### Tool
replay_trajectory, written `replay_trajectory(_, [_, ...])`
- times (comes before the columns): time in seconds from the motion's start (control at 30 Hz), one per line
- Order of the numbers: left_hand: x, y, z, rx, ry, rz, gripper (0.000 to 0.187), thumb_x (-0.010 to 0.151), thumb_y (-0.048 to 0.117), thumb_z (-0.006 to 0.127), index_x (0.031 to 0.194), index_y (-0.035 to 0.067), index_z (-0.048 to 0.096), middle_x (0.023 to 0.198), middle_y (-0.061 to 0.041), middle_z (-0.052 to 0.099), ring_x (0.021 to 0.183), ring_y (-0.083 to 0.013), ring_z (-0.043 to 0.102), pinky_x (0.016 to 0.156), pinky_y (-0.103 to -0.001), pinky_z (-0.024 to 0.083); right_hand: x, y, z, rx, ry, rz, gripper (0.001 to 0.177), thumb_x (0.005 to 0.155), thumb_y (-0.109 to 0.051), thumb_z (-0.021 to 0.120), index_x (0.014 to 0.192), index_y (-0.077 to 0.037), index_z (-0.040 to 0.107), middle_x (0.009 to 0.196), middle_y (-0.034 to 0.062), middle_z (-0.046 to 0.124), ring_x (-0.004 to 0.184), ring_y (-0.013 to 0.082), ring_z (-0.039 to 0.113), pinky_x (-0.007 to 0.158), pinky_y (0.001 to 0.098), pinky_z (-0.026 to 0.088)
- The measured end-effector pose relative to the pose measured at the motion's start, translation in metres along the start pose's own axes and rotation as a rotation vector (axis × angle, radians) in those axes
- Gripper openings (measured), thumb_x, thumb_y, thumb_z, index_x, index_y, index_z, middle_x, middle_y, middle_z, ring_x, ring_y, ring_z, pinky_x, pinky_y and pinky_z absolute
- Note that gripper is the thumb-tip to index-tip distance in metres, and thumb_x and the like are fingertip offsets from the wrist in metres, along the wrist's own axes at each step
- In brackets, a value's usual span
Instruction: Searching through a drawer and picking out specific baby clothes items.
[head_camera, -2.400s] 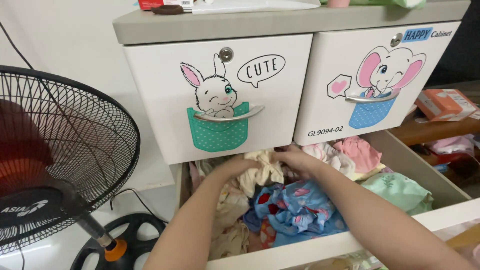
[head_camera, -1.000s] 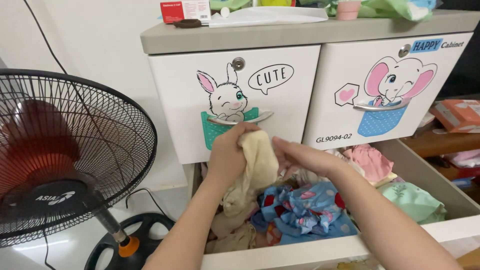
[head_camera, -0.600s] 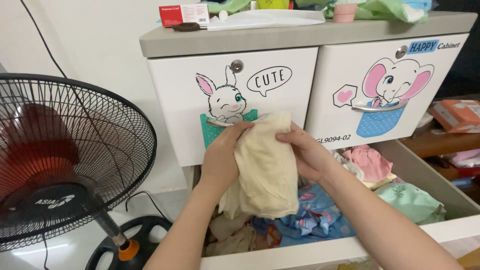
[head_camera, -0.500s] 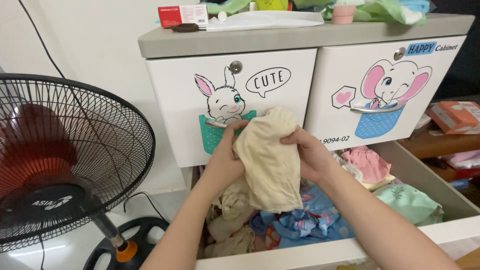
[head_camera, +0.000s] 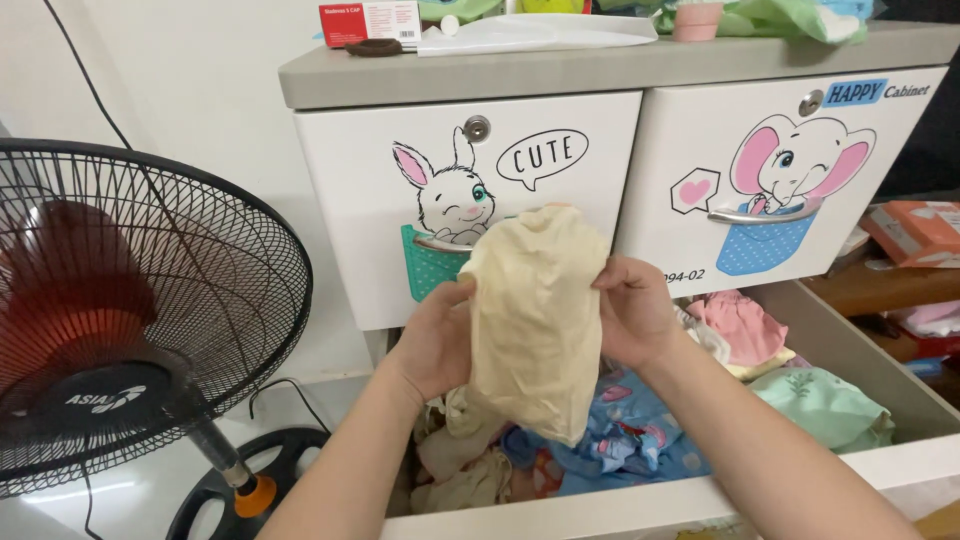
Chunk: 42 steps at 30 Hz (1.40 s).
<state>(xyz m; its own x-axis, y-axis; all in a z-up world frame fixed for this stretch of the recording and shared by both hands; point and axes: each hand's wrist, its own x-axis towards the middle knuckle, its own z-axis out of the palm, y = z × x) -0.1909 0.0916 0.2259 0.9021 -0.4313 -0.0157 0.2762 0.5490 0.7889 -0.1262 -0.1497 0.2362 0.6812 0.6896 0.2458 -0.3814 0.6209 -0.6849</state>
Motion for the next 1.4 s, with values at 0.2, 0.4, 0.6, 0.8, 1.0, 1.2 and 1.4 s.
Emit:
replay_trajectory(0.2, [0.018,-0.007,-0.033,0.283,-0.014,0.179,0.064,0.096,0.044,0.048,0.138,-0.004,0.058,0.131,-0.014,0.068,0.120,-0.0260,0.062,0.103,-0.042,0.046,0.000,0.001,0.024,0.080,-0.086,-0.040,0.056,0.095,-0.025,0.059,0.141,0.007,0.052,0.137,0.0241,0.061,0.125,0.0373,0.061,0.113,0.0503,0.042])
replay_trajectory(0.4, [0.009,-0.003,0.014,0.589,0.309,0.023,0.063,0.089,0.045,0.069,0.131,-0.001,0.061,0.122,-0.012,0.074,0.107,-0.0203,0.071,0.090,-0.036,0.056,0.008,0.010,0.024,-0.203,-0.034,-0.067,0.053,0.098,-0.019,0.061,0.145,0.002,0.049,0.135,0.0155,0.063,0.123,0.0275,0.062,0.110,0.0433,0.048])
replay_trajectory(0.6, [0.000,0.002,0.030,0.455,0.306,0.263,0.054,0.086,0.037,0.075,0.121,-0.004,0.069,0.107,-0.010,0.077,0.091,-0.0184,0.074,0.076,-0.034,0.060,0.019,0.014,0.014,-0.312,0.138,-0.176,0.048,0.105,-0.025,0.055,0.147,-0.003,0.047,0.140,0.0112,0.060,0.127,0.0219,0.059,0.110,0.0407,0.048])
replay_trajectory(0.8, [-0.001,0.007,0.043,0.270,0.442,0.604,0.041,0.090,0.031,0.075,0.114,-0.002,0.070,0.100,-0.008,0.077,0.082,-0.0134,0.072,0.070,-0.030,0.059,0.013,0.042,-0.007,-0.199,0.227,0.237,0.077,0.091,-0.063,0.048,0.145,-0.008,0.052,0.141,0.0118,0.063,0.124,0.0261,0.062,0.103,0.0435,0.049])
replay_trajectory(1.0, [-0.010,0.010,0.042,0.465,0.702,0.891,0.039,0.086,0.024,0.082,0.107,-0.002,0.061,0.095,-0.008,0.071,0.078,-0.0135,0.066,0.066,-0.030,0.055,0.009,0.043,0.021,-0.971,0.134,0.149,0.054,0.089,-0.029,0.077,0.132,0.002,0.068,0.123,0.0151,0.073,0.106,0.0208,0.068,0.094,0.0393,0.053])
replay_trajectory(1.2, [-0.024,0.010,0.035,1.061,0.606,1.222,0.051,0.092,0.028,0.081,0.128,0.000,0.057,0.120,-0.010,0.064,0.111,-0.0176,0.061,0.095,-0.032,0.051,0.002,0.017,0.035,-0.475,0.282,-0.053,0.047,0.084,-0.016,0.070,0.127,0.001,0.063,0.110,0.0137,0.076,0.093,0.0243,0.076,0.083,0.0409,0.062])
replay_trajectory(1.4, [-0.002,-0.003,0.029,0.579,0.081,0.402,0.054,0.089,0.031,0.073,0.137,0.012,0.057,0.123,-0.003,0.069,0.110,-0.0128,0.065,0.094,-0.031,0.053,0.005,0.014,0.026,-0.459,0.311,-0.068,0.041,0.091,-0.023,0.069,0.123,0.002,0.063,0.109,0.0130,0.075,0.092,0.0225,0.075,0.079,0.0390,0.063])
